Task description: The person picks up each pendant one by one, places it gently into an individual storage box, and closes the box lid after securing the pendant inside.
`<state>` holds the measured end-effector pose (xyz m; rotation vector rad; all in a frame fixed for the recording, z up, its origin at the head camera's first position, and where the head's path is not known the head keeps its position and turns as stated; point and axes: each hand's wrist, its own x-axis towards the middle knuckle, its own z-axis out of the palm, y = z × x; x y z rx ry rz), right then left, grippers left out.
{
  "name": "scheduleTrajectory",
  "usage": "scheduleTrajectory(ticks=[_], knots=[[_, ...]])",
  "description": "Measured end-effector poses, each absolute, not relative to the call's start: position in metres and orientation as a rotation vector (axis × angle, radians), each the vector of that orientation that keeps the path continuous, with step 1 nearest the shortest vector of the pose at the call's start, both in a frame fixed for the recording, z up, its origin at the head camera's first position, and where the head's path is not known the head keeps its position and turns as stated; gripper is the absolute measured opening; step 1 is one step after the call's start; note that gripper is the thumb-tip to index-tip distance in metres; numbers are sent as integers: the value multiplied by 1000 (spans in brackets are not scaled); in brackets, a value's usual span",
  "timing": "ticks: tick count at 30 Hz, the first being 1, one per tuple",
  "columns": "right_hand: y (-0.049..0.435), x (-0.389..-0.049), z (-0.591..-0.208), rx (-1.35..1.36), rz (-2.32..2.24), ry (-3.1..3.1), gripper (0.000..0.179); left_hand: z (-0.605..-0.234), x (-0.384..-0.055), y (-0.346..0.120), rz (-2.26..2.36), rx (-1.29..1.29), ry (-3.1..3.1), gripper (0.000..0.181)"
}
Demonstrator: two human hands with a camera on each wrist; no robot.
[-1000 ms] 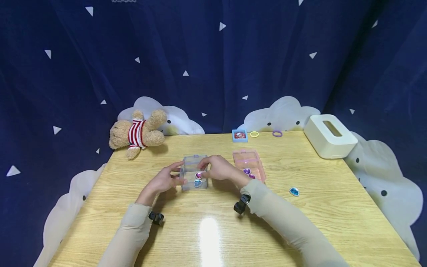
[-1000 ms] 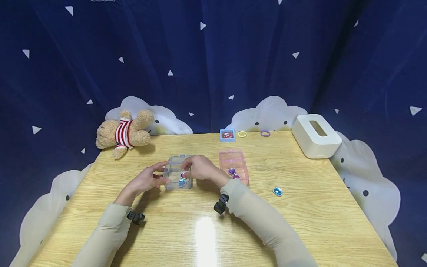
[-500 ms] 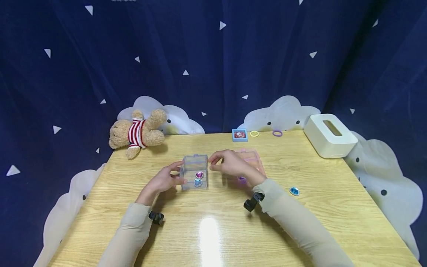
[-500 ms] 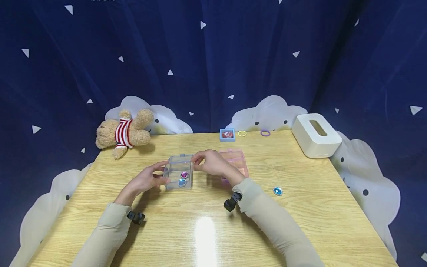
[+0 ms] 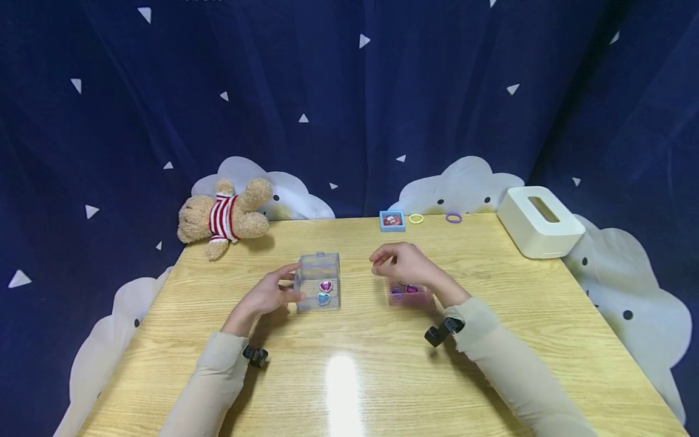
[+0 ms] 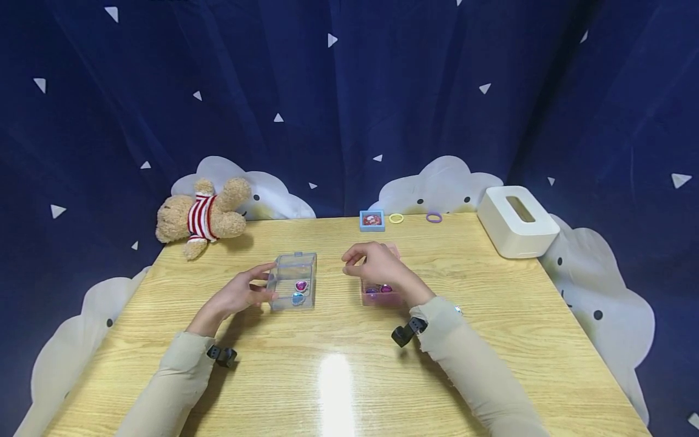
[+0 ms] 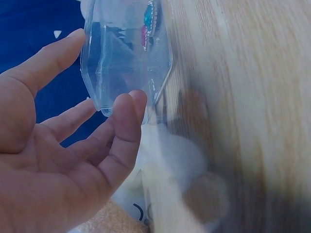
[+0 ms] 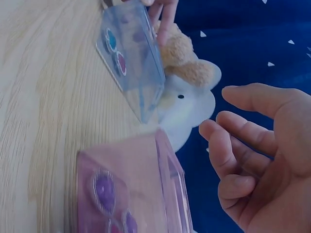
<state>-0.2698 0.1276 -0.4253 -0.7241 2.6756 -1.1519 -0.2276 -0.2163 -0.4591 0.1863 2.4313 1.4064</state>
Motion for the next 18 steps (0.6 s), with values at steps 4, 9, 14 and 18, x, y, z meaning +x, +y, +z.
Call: scheduleTrajectory(ticks=[4, 9, 14, 18], knots=[[144, -266, -426, -706, -1180, 2688, 18, -458, -227, -216, 1407, 171, 2431, 82], [162, -262, -425, -683, -1165, 2742, 20, -459, -228, -217, 1405, 167, 2432, 81], [182, -259, -429, -659, -1149, 2763, 18, -457, -226, -215, 1407, 169, 2429, 81], [199, -258, -431, -605, -1138, 2792, 17, -458, -226, -215, 1397, 174, 2434, 81]])
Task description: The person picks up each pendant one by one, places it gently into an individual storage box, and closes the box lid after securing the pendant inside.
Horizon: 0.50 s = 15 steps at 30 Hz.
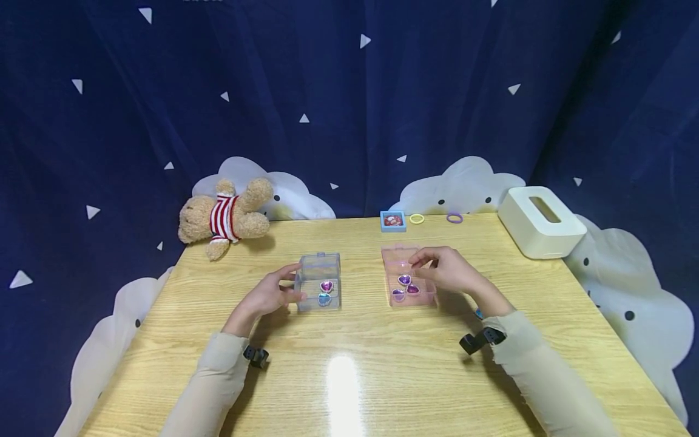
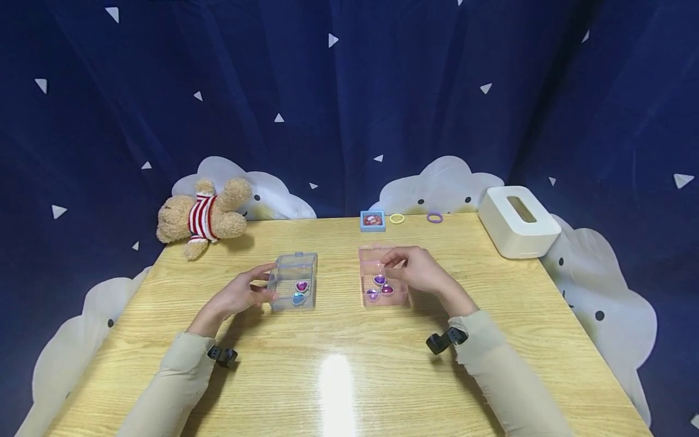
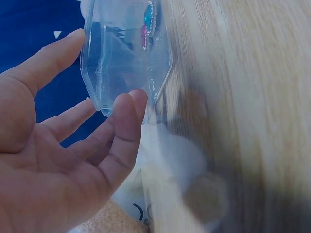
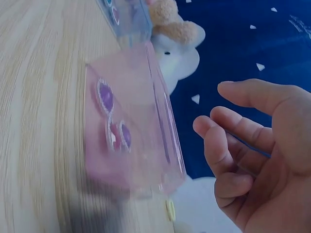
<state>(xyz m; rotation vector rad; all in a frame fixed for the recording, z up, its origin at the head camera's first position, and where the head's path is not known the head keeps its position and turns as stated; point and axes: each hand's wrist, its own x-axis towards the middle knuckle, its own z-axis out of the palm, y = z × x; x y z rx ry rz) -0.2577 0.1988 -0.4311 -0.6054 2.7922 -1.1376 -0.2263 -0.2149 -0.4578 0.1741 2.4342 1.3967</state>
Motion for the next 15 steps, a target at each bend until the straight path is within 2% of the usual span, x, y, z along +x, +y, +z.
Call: scheduleTrajectory(ticks=[6, 15], knots=[[225, -257, -435, -533, -1116, 2802, 17, -458, -227, -216, 1396, 194, 2435, 81], [270, -249, -445, -412, -1085, 2715, 28, -457, -226, -215, 1393, 194, 2436, 81]])
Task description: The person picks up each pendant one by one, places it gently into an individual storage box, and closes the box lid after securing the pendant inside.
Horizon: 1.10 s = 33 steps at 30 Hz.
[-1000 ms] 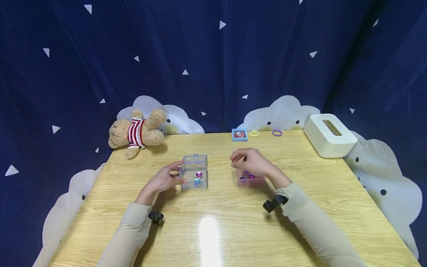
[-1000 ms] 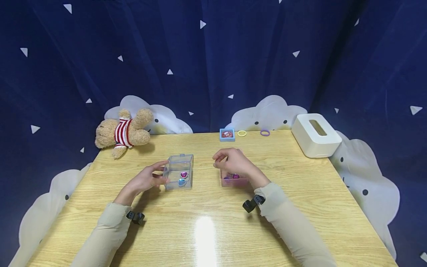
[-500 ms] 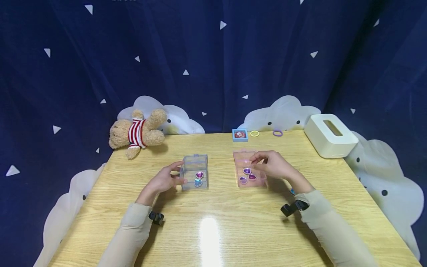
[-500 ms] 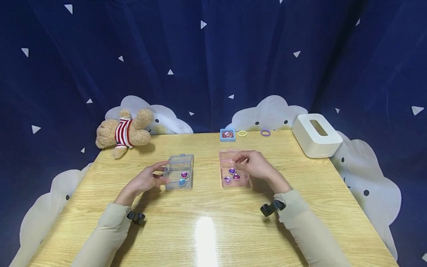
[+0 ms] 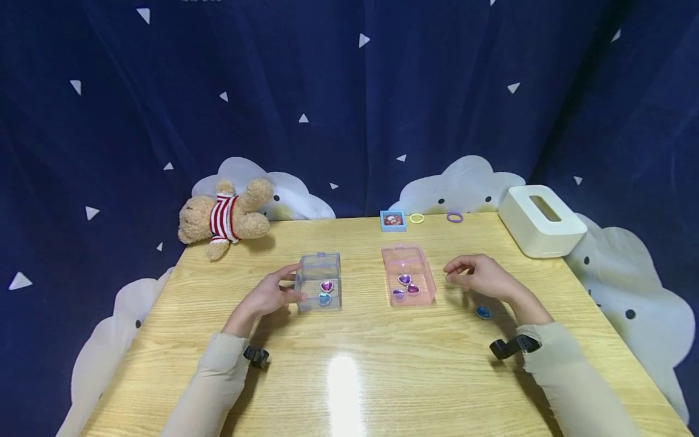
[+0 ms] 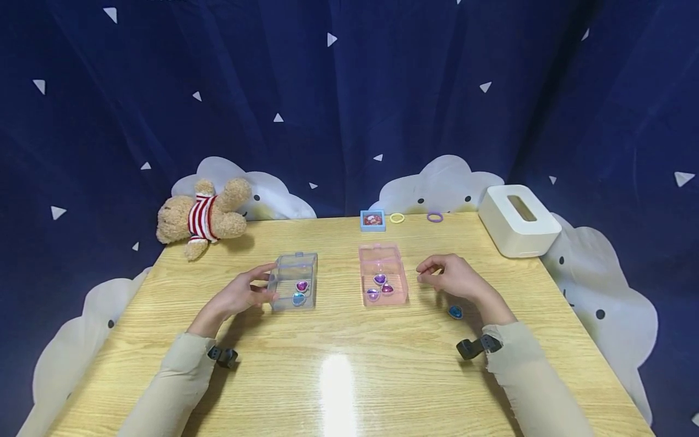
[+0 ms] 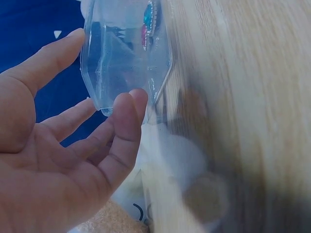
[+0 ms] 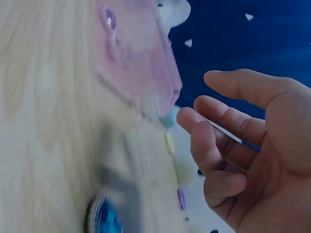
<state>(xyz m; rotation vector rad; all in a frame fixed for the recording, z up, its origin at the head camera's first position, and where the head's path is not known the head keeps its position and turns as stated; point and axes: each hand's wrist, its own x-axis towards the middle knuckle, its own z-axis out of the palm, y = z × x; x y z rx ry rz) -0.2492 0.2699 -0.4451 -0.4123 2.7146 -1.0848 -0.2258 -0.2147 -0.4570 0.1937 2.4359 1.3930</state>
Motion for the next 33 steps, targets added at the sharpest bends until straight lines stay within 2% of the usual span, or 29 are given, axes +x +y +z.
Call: scheduleTrajectory(ticks=[16, 33], knots=[[317, -232, -463, -422, -1031, 2648, 25, -457, -228, -215, 1367, 172, 2429, 81], [342, -219, -472, -512, -954, 2592, 33, -459, -228, -217, 1366, 189, 2443, 80]])
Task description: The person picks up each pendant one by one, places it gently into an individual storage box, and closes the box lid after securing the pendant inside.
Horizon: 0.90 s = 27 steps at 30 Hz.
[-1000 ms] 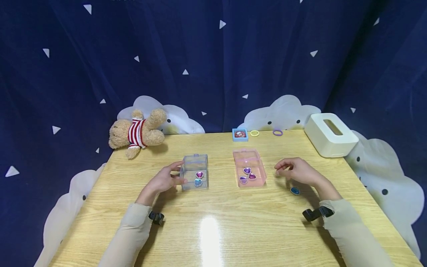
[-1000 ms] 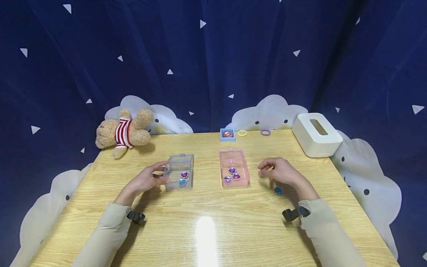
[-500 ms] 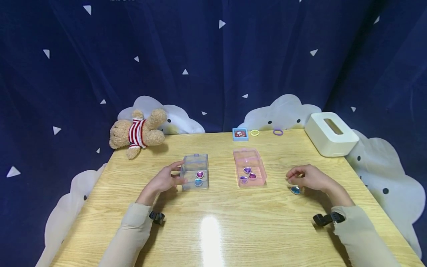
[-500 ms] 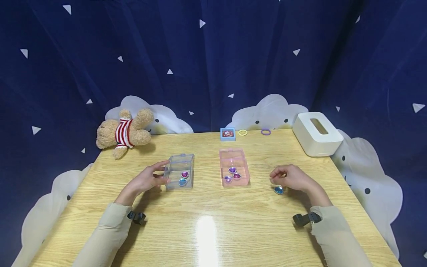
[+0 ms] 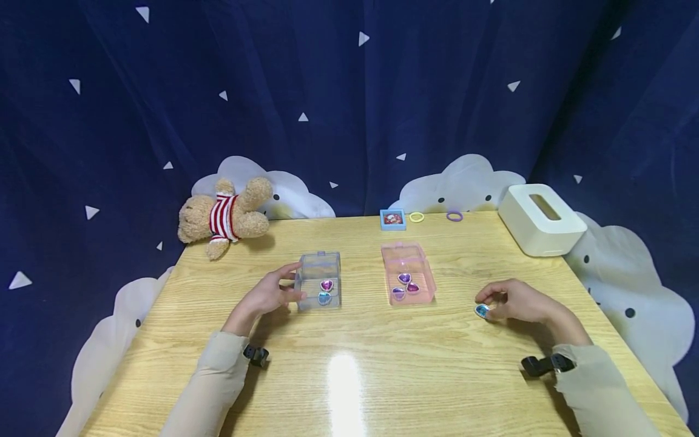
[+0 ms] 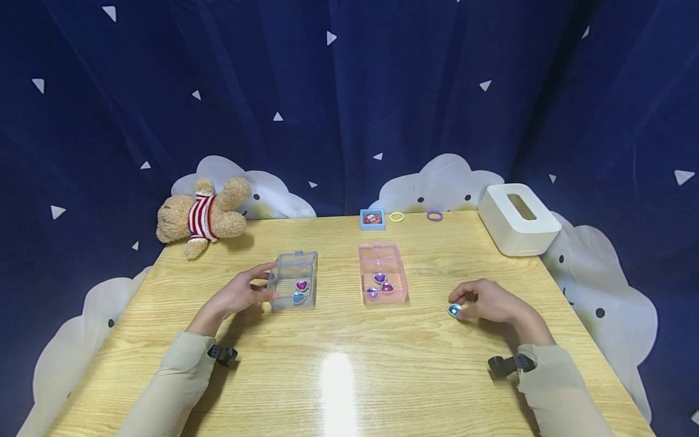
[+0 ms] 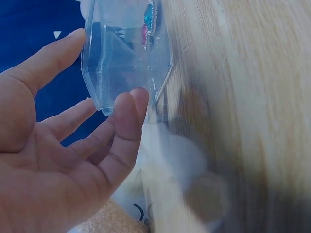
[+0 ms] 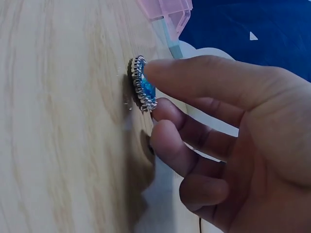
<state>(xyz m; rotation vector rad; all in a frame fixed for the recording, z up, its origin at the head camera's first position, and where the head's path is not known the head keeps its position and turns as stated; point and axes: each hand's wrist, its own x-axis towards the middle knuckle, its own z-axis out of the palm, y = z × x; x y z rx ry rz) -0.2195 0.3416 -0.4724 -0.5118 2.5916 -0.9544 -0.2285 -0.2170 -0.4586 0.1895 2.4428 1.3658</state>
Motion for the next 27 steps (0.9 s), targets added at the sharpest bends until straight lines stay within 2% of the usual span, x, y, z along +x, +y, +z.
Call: scheduleTrajectory(ticks=[14, 21, 27], knots=[[336, -218, -474, -596, -915, 2588, 40, -456, -228, -215, 1376, 187, 2430, 79], [330, -218, -473, -556, -890, 2610, 33, -457, -227, -216, 1375, 184, 2429, 81], [330, -218, -474, -545, -860, 2630, 35, -458, -227, -216, 1367, 199, 2438, 80]])
